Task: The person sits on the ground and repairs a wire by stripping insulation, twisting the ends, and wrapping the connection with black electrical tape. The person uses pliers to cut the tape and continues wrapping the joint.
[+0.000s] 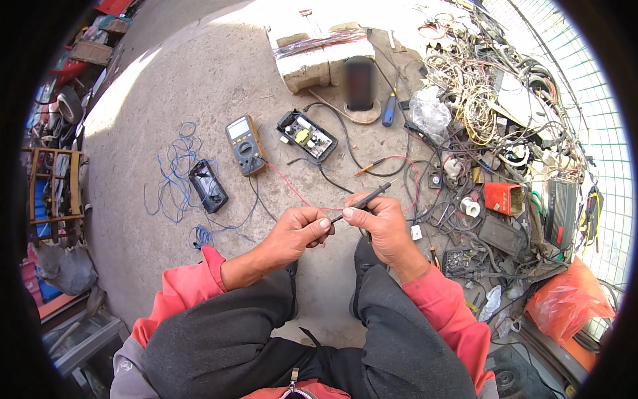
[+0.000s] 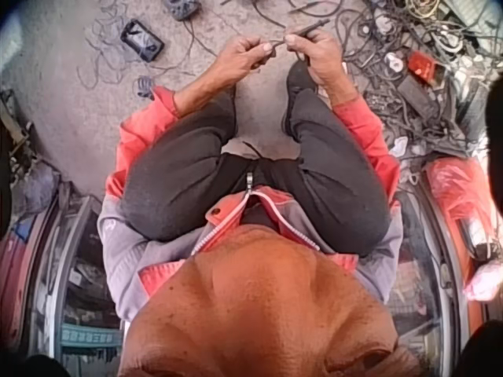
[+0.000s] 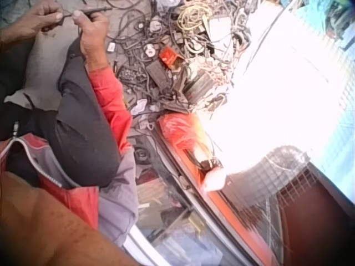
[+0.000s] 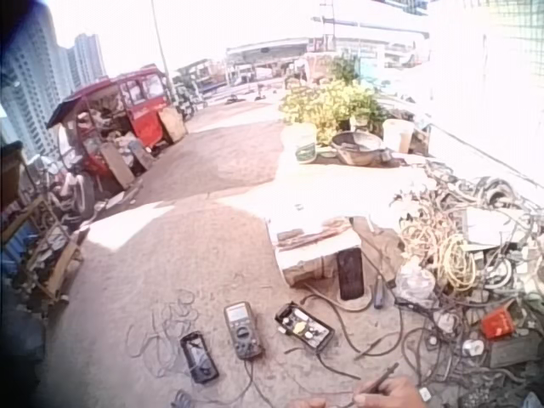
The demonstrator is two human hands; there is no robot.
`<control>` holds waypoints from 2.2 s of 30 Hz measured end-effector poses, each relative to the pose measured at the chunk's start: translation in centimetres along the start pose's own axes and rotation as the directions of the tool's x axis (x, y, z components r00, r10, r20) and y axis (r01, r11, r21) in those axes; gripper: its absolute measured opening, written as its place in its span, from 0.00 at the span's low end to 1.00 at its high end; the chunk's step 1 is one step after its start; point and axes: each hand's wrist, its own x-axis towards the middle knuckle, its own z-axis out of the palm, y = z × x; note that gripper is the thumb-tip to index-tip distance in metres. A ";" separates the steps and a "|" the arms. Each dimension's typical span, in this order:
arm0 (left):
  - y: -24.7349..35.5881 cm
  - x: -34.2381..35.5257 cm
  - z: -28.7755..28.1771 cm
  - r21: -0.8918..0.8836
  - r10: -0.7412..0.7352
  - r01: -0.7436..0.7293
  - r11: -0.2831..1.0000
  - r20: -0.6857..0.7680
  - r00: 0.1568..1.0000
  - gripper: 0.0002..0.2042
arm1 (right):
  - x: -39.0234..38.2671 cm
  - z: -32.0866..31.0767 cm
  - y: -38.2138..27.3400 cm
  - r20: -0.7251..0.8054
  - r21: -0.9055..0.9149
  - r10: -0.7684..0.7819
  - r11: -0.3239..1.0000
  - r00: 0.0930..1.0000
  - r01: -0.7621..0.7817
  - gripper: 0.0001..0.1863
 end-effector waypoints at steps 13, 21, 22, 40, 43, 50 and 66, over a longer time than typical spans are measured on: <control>-0.4 0.1 -0.1 0.008 0.034 -0.034 0.999 0.024 0.999 0.15 | 0.1 0.1 -0.5 -0.041 0.052 -0.011 0.999 0.999 0.013 0.08; -0.2 0.0 -0.1 0.028 0.028 -0.028 0.999 -0.002 1.000 0.15 | 0.1 0.4 -0.5 -0.040 0.053 -0.021 0.998 0.999 0.023 0.07; -0.2 0.0 -0.1 0.028 0.016 -0.016 0.999 0.001 1.000 0.15 | 0.1 0.3 -0.5 -0.040 0.055 -0.020 0.998 0.999 0.022 0.07; 0.0 0.1 0.2 -0.046 0.035 -0.035 0.998 -0.005 0.999 0.13 | 0.0 0.0 0.0 -0.008 0.022 0.005 1.000 1.000 -0.005 0.09; 0.1 0.1 0.1 -0.062 0.029 -0.030 0.998 -0.007 1.000 0.13 | 0.0 0.0 0.1 -0.011 0.019 0.018 1.000 1.000 -0.018 0.09; 0.1 0.0 0.0 -0.098 -0.027 0.028 0.995 0.018 0.999 0.14 | -0.1 0.2 -0.2 -0.023 0.024 0.026 0.999 0.999 -0.025 0.10; -3.5 0.2 -1.5 0.138 -0.042 0.010 0.990 0.232 0.972 0.16 | -0.6 -2.7 -0.4 -0.157 0.087 -0.023 0.996 0.987 0.037 0.10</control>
